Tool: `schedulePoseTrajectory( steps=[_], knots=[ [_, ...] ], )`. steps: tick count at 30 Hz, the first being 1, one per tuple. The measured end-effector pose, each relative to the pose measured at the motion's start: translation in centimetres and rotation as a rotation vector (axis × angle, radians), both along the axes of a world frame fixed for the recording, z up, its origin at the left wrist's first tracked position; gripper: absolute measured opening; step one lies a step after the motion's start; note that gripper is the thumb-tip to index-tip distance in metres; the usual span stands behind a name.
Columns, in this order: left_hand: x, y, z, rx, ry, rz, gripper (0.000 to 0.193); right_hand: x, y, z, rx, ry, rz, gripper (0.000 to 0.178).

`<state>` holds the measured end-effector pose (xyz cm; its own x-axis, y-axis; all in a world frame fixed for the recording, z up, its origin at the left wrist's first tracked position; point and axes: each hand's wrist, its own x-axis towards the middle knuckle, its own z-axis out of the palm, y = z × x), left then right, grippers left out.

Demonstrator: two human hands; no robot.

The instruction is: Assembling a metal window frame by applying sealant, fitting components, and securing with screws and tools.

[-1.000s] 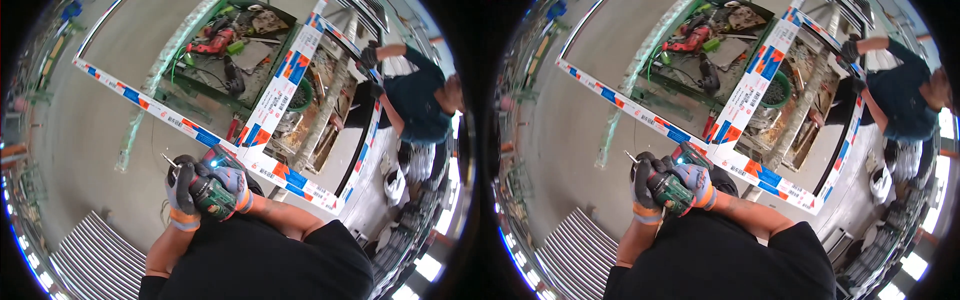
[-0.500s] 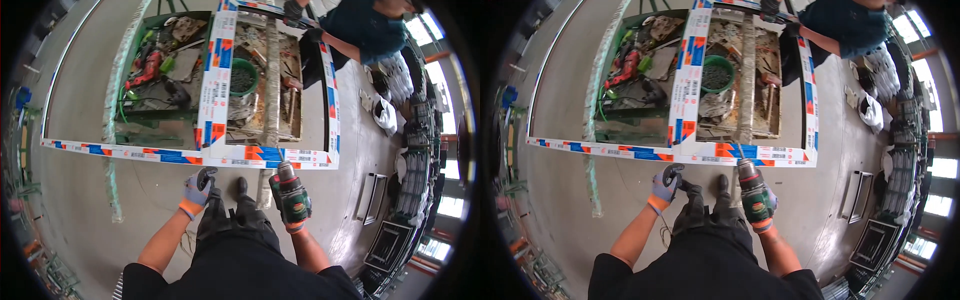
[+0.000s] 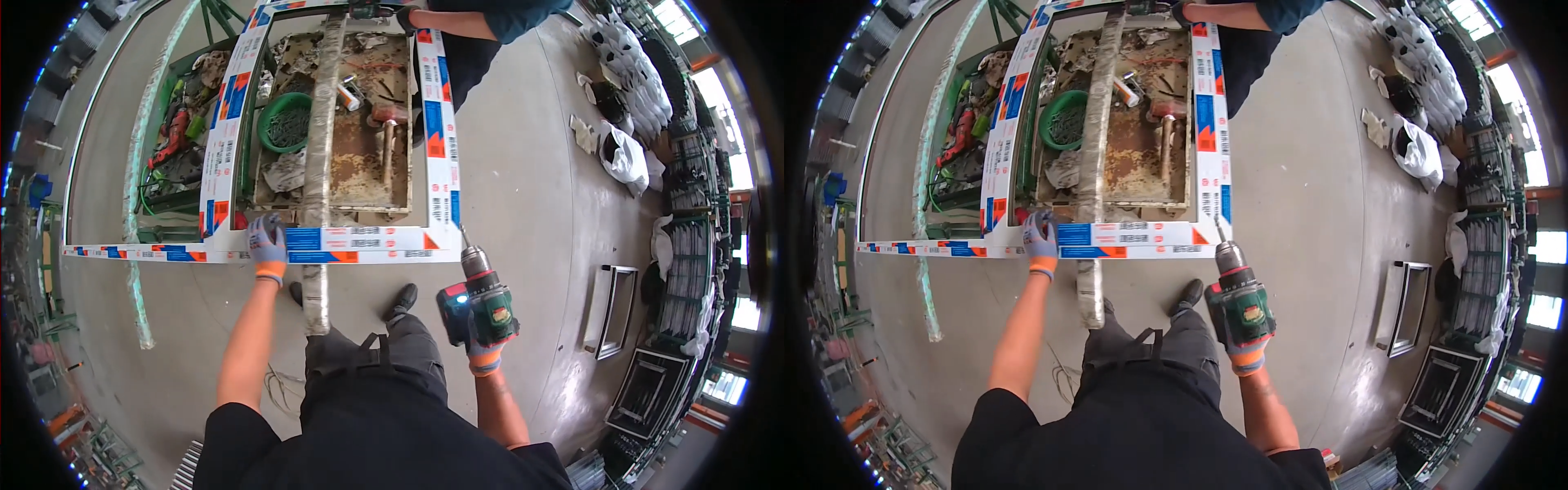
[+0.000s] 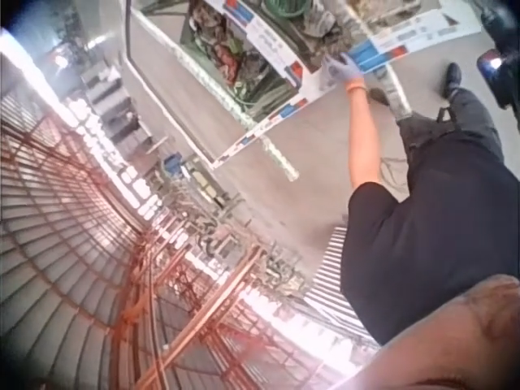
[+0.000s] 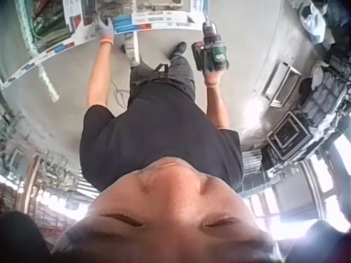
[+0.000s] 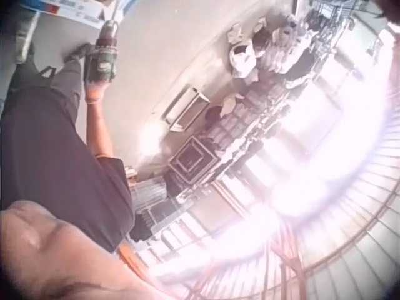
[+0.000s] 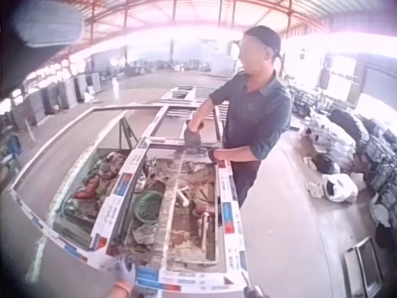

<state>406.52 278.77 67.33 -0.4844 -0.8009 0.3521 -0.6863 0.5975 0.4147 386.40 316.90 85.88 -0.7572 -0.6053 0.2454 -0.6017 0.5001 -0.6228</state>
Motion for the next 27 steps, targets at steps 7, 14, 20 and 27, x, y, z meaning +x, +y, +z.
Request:
schedulePoseTrajectory(
  steps=[7, 14, 20, 27],
  knots=[
    [-3.1, 1.2, 0.2, -0.12, -0.255, 0.103, 0.032, -11.5, 0.1, 1.1, -0.033, 0.173, 0.176, 0.039],
    [-3.2, 1.2, 0.7, -0.122, -0.372, 0.138, 0.037, -16.3, -10.4, -2.5, 0.214, 0.242, 0.327, 0.062],
    [-5.8, -2.5, 2.7, 0.245, -0.194, 0.2, 0.043, -21.0, -18.8, -8.4, 0.26, 0.425, 0.42, 0.055],
    [-16.3, -18.4, 2.9, 0.363, -0.201, 0.057, 0.037, -21.0, -20.3, -13.5, 0.219, 0.362, 0.205, 0.053]
  ],
)
